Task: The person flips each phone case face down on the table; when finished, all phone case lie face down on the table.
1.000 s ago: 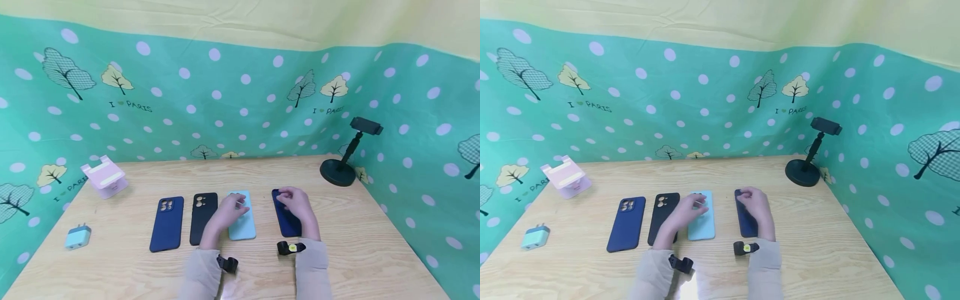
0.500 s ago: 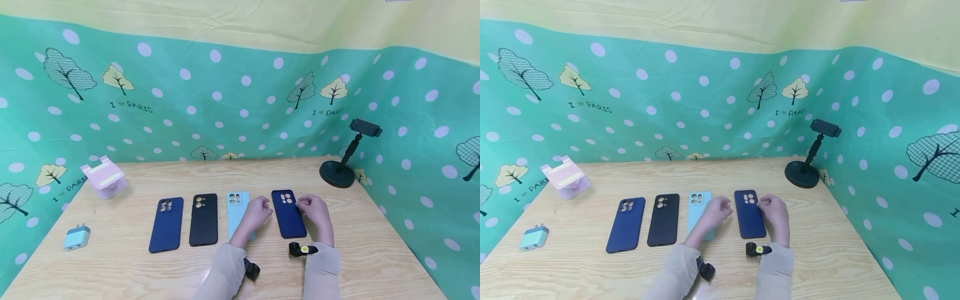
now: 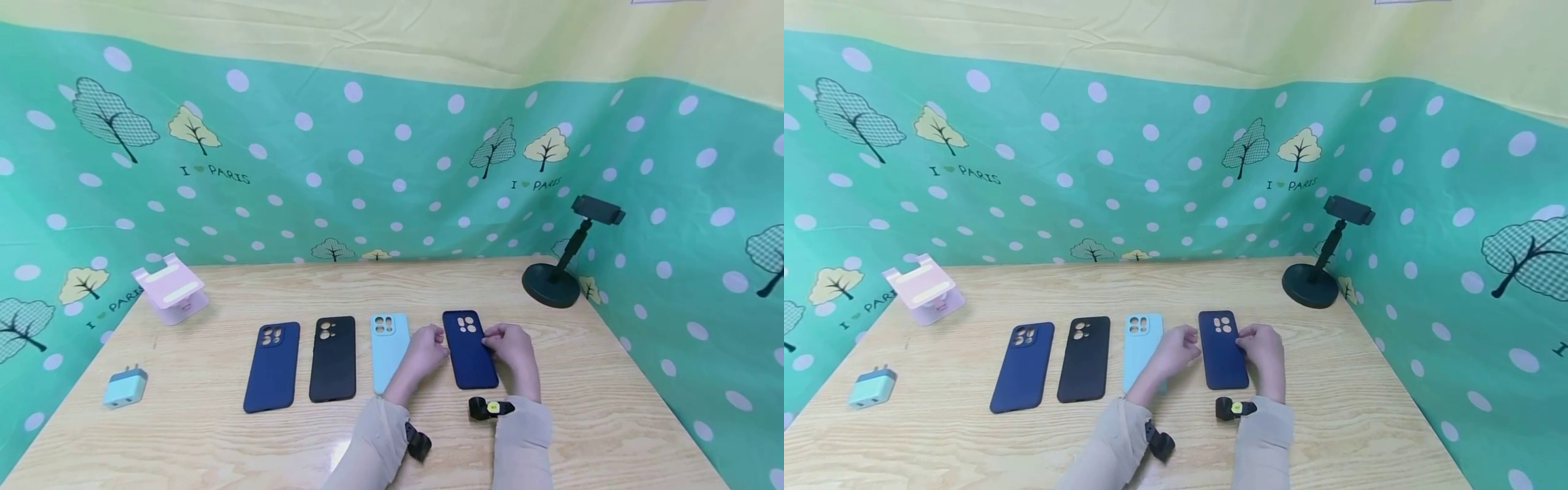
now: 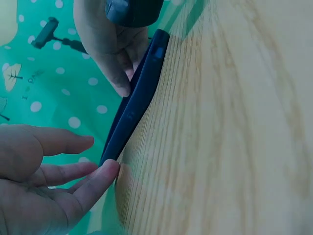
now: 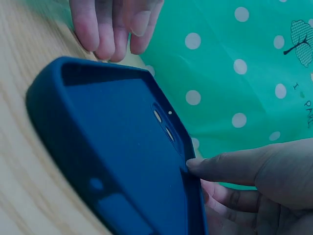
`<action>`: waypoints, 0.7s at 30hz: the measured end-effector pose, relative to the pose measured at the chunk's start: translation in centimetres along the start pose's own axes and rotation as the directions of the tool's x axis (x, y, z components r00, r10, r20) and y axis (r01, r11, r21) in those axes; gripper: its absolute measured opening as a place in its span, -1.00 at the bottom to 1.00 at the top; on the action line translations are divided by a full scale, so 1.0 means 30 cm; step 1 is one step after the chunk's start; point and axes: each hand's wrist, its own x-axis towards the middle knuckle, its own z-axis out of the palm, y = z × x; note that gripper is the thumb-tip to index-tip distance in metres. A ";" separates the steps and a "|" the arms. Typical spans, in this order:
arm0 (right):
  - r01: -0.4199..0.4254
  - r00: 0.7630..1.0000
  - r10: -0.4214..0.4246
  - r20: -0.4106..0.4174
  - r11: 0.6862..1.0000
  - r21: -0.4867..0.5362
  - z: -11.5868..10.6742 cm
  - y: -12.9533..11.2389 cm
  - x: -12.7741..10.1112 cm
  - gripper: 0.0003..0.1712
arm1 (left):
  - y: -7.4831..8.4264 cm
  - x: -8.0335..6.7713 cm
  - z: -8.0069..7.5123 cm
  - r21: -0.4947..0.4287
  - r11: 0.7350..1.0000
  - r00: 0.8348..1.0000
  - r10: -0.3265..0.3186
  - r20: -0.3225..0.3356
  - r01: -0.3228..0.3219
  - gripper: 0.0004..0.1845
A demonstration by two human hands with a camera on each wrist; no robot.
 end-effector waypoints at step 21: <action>-0.006 0.999 0.005 0.047 1.000 0.025 -0.001 0.009 0.008 -0.77 | 0.012 -0.017 0.028 -0.013 0.998 0.998 -0.059 0.035 0.060 -0.49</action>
